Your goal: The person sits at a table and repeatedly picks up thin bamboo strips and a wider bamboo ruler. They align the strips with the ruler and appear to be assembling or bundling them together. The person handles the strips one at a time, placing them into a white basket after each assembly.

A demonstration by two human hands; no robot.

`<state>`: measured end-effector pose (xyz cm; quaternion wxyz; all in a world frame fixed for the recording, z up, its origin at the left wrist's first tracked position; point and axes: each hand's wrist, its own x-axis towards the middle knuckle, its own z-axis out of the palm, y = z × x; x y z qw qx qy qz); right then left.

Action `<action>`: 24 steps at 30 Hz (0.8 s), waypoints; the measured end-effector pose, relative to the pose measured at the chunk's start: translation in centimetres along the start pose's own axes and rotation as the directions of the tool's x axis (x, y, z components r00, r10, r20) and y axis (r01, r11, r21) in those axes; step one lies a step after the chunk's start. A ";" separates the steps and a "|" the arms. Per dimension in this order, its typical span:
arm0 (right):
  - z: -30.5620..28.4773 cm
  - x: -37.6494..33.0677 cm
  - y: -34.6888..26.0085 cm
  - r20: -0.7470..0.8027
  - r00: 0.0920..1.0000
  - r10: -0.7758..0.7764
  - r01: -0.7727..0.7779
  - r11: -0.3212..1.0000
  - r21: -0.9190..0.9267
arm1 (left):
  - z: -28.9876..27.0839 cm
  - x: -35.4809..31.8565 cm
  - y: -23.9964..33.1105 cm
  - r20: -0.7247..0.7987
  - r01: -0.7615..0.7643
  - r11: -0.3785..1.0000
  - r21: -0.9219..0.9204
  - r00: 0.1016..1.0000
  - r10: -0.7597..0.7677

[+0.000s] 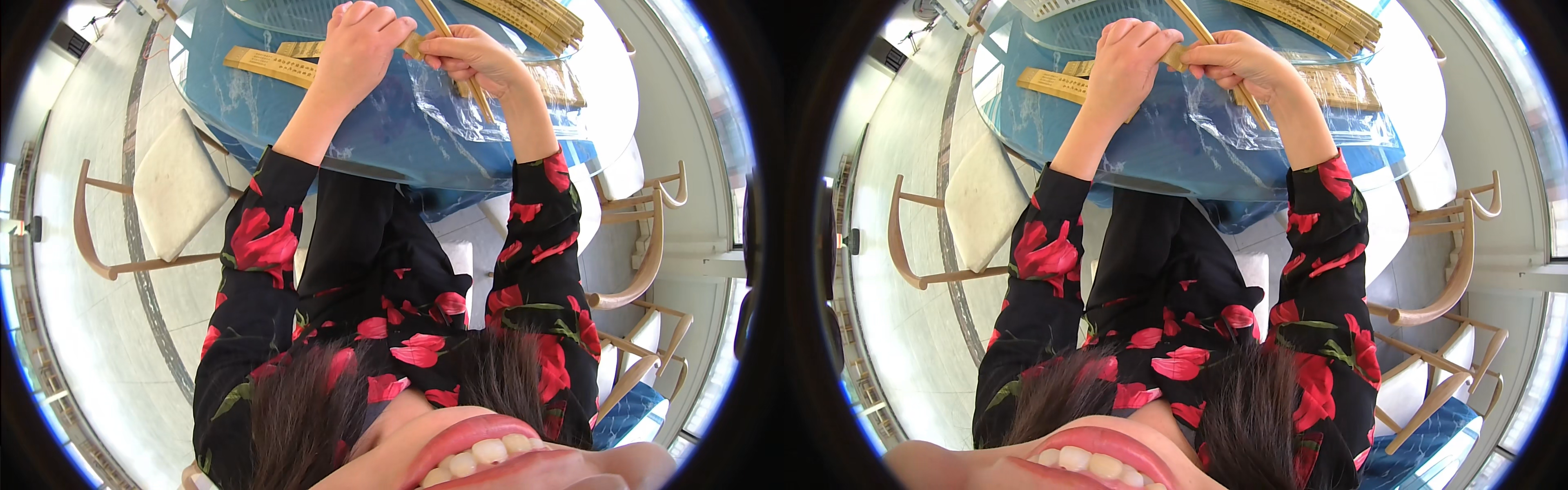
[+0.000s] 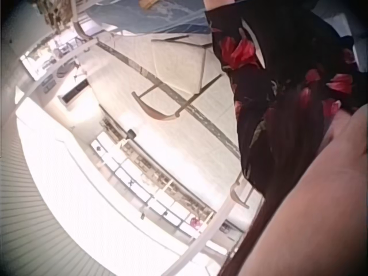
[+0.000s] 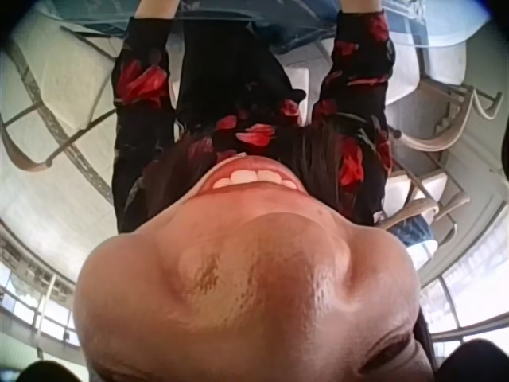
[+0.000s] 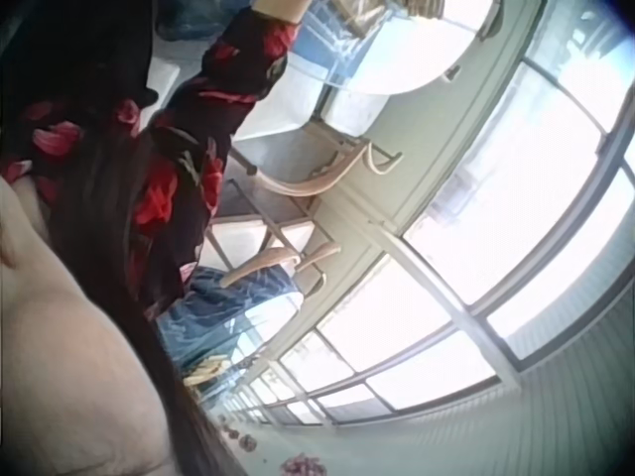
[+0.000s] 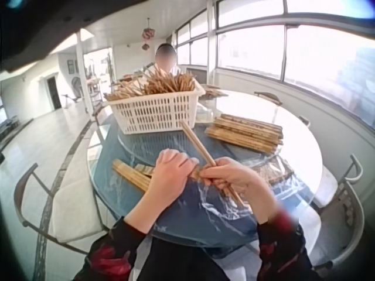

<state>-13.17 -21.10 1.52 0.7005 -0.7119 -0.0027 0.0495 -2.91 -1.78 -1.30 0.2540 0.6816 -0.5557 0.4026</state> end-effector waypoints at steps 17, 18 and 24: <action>-0.5 0.5 0.7 -0.260 0.965 -0.007 -0.025 0.993 -0.117 | 1.4 -1.8 -0.3 -0.032 0.104 0.988 -0.112 0.994 -0.108; -0.4 0.8 0.7 -0.254 0.967 -0.002 -0.036 0.988 -0.147 | 1.2 -1.8 -0.4 -0.020 0.115 0.986 -0.124 0.993 -0.118; -0.6 0.3 0.8 -0.253 0.967 -0.019 -0.054 0.959 -0.278 | 1.0 -1.2 0.1 0.030 0.116 0.974 -0.193 0.993 -0.113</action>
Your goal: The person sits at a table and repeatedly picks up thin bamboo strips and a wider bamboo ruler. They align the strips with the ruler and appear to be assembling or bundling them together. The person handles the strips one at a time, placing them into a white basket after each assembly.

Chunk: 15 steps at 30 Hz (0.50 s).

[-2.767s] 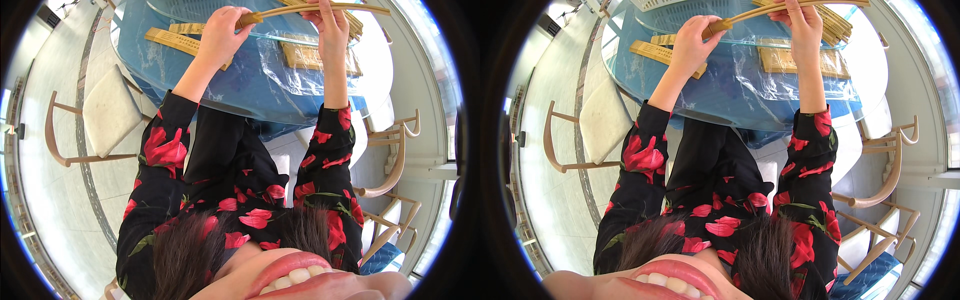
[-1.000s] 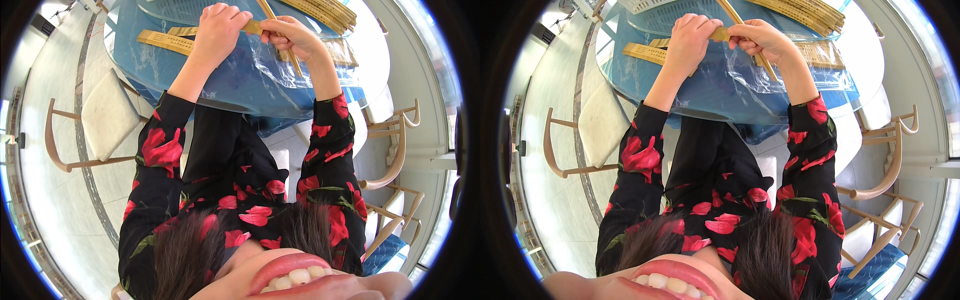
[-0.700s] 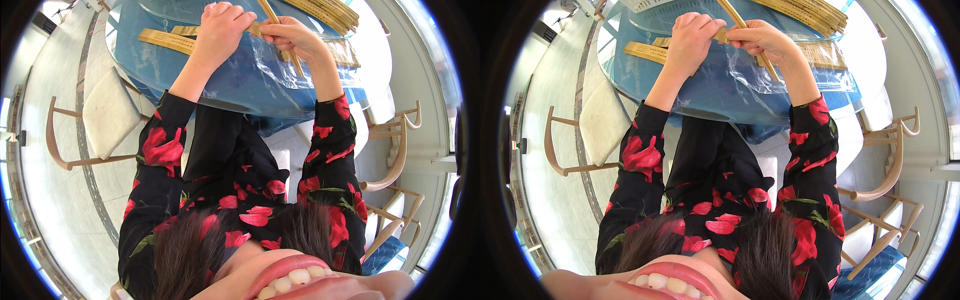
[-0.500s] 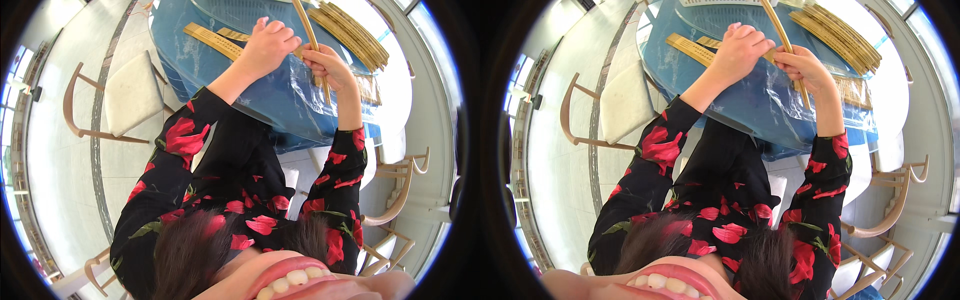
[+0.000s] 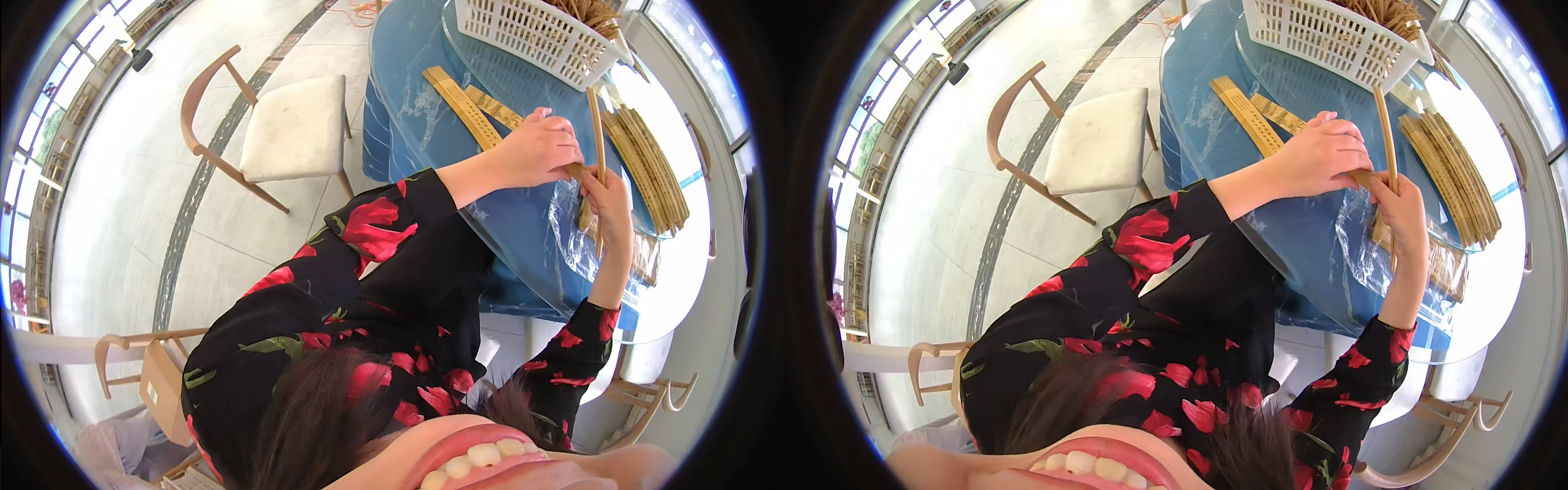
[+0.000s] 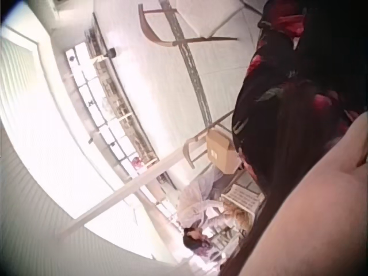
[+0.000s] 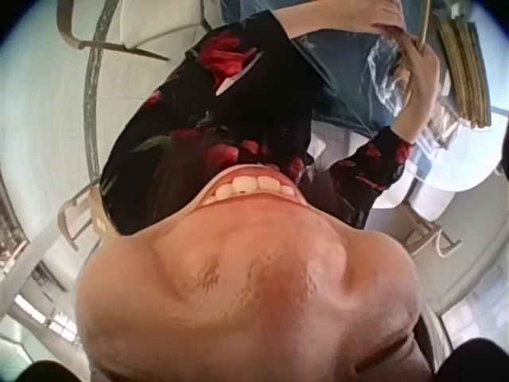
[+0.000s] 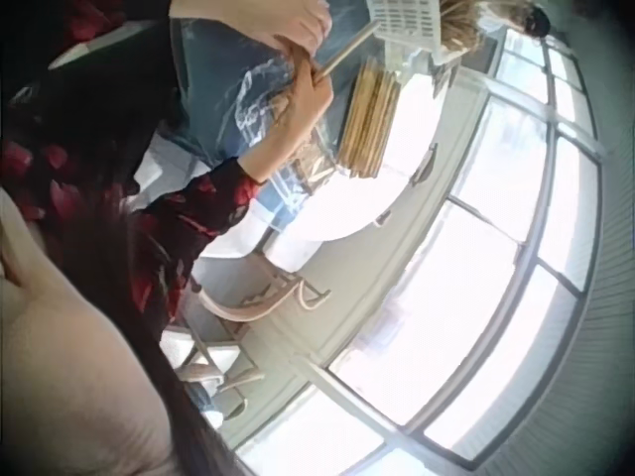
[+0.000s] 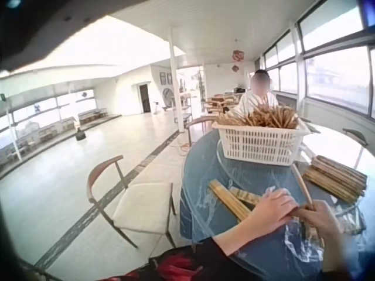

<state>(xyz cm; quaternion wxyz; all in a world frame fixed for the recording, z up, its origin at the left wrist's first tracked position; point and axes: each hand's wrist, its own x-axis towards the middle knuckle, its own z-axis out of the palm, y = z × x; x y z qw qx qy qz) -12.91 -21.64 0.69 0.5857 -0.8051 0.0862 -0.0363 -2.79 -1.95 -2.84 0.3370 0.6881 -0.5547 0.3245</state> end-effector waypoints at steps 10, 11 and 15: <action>1.5 0.7 0.5 -0.114 0.990 -0.087 0.065 0.981 -0.182 | -0.5 0.4 0.4 -0.023 -0.048 0.999 0.001 0.999 0.048; 1.6 0.9 1.1 -0.113 0.989 -0.099 0.079 0.983 -0.168 | -0.6 0.3 0.4 -0.025 -0.036 0.999 -0.002 0.999 0.036; 1.4 1.2 0.8 -0.085 0.993 -0.082 0.069 0.986 -0.150 | -0.7 0.1 0.1 -0.033 -0.021 0.994 -0.108 0.999 0.017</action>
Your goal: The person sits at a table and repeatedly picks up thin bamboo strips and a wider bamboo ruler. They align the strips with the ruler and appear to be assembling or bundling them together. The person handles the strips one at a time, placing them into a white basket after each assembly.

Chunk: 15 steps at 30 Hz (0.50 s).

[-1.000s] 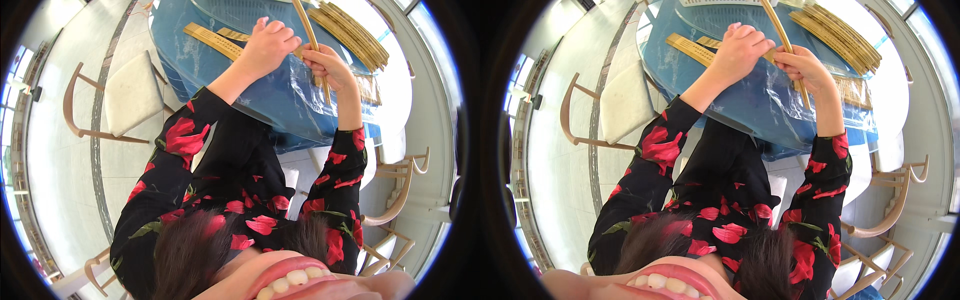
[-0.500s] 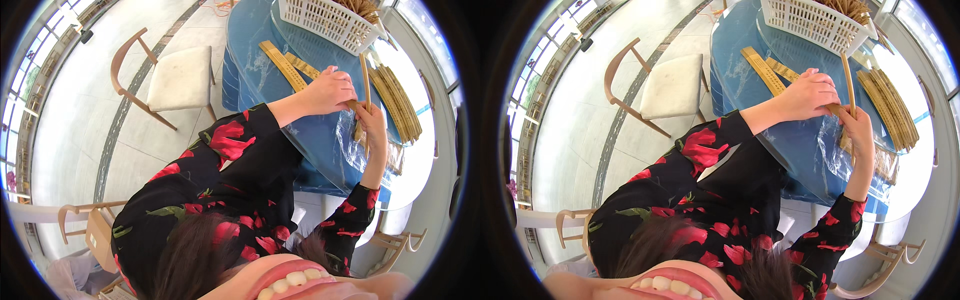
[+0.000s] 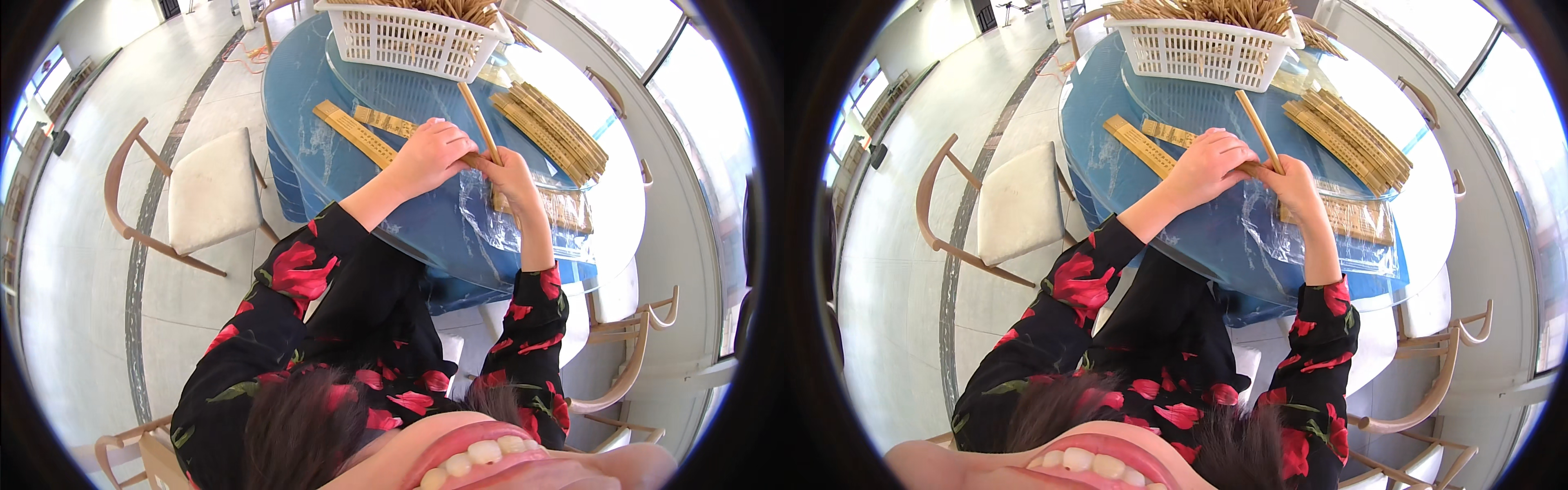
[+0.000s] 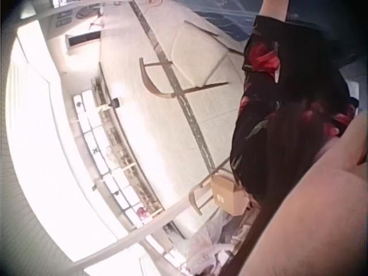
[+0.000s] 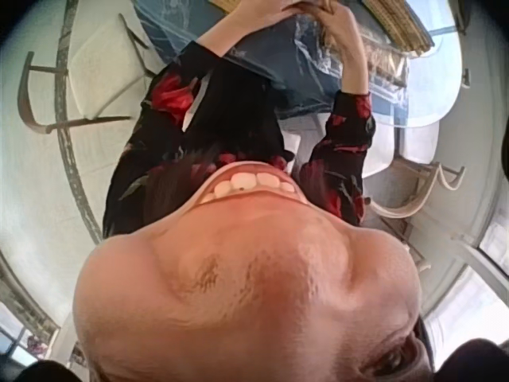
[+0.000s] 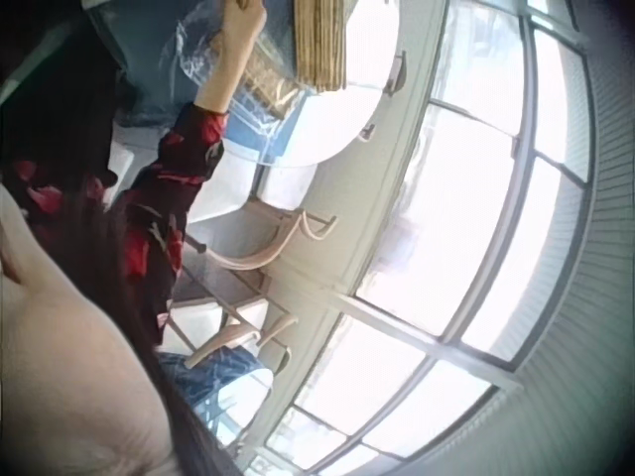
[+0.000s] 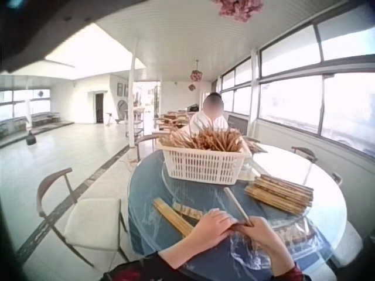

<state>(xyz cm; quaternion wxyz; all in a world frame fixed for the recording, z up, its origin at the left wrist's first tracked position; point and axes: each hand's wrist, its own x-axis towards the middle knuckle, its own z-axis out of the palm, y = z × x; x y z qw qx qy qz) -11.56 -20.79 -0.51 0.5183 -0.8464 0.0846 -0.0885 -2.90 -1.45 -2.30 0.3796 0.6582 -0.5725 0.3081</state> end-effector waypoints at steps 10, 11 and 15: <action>0.2 -0.3 -0.5 -0.046 0.999 0.014 -0.014 1.000 0.016 | 0.6 -0.2 -0.5 0.063 0.167 0.978 -0.121 0.985 -0.161; 0.0 -0.4 -0.5 -0.048 0.999 0.024 -0.024 1.000 0.012 | 0.6 -0.2 -0.4 0.042 0.166 0.979 -0.120 0.986 -0.162; -1.1 -1.0 -1.9 -0.233 0.965 -0.124 0.206 0.905 0.372 | -0.4 -0.5 -0.5 -0.031 0.175 0.982 -0.070 0.984 -0.178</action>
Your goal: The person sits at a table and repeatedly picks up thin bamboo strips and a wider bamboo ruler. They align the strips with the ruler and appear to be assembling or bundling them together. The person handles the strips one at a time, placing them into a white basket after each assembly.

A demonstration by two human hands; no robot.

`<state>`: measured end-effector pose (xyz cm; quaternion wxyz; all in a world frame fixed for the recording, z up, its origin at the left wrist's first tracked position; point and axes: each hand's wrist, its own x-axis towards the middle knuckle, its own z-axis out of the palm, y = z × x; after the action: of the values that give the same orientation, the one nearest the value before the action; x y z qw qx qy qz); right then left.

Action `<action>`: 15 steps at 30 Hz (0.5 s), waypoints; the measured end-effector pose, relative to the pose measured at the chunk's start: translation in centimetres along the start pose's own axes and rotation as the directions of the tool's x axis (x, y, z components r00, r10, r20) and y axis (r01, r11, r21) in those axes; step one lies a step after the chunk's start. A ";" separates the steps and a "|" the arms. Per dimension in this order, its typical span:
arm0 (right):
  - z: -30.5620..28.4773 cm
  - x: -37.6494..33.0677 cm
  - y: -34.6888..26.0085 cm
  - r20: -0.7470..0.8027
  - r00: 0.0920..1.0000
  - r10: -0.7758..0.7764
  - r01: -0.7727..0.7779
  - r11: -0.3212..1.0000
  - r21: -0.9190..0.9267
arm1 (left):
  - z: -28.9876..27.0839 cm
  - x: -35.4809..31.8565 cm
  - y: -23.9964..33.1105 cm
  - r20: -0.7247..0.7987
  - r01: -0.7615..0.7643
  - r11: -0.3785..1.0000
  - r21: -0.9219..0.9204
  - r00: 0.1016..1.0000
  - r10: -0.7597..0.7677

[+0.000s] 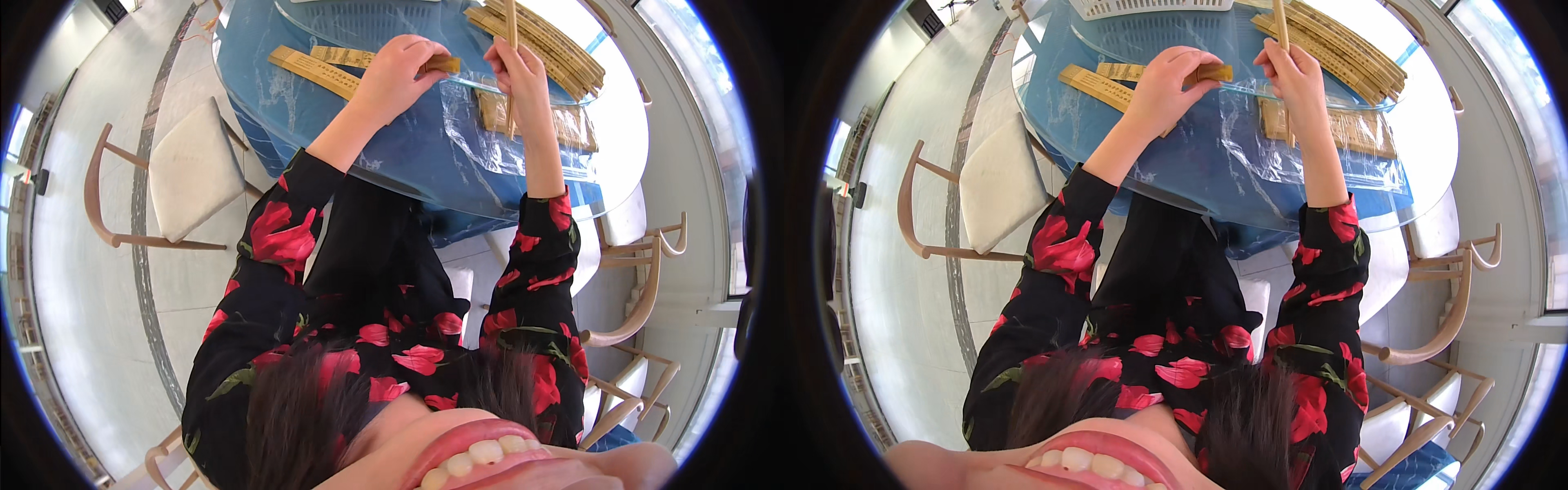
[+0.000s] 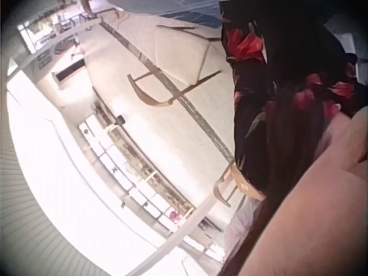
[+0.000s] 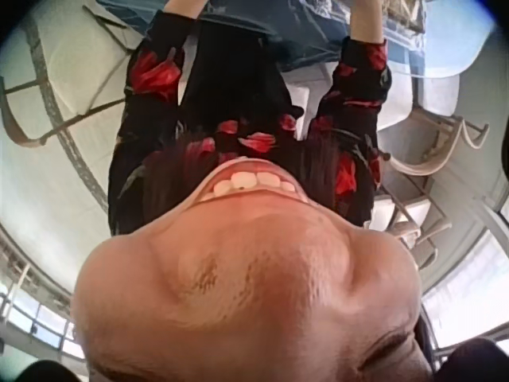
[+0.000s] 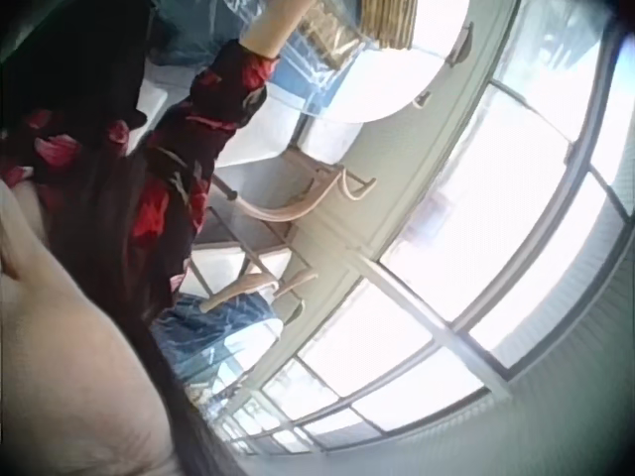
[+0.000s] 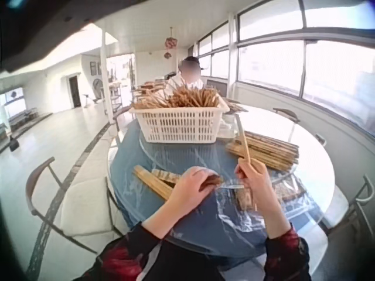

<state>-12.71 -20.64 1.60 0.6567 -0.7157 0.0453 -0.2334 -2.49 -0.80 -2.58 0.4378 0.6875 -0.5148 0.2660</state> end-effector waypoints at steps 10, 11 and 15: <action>-2.9 0.2 -0.9 -0.166 0.947 -0.276 0.321 0.858 0.401 | 0.5 0.4 -0.7 -0.069 0.025 0.998 -0.053 0.997 -0.028; -2.7 0.1 -1.1 -0.166 0.944 -0.286 0.328 0.867 0.374 | 0.5 0.5 -0.7 -0.086 0.008 0.999 -0.045 0.996 -0.012; -2.9 0.2 -0.8 -0.196 0.927 -0.319 0.363 0.895 0.259 | 0.3 0.9 -0.3 -0.121 -0.012 0.995 -0.096 0.993 0.000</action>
<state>-13.89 -23.31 2.50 0.6982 -0.5887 -0.0671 -0.4018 -1.99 -1.43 -2.09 0.5001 0.6465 -0.5017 0.2832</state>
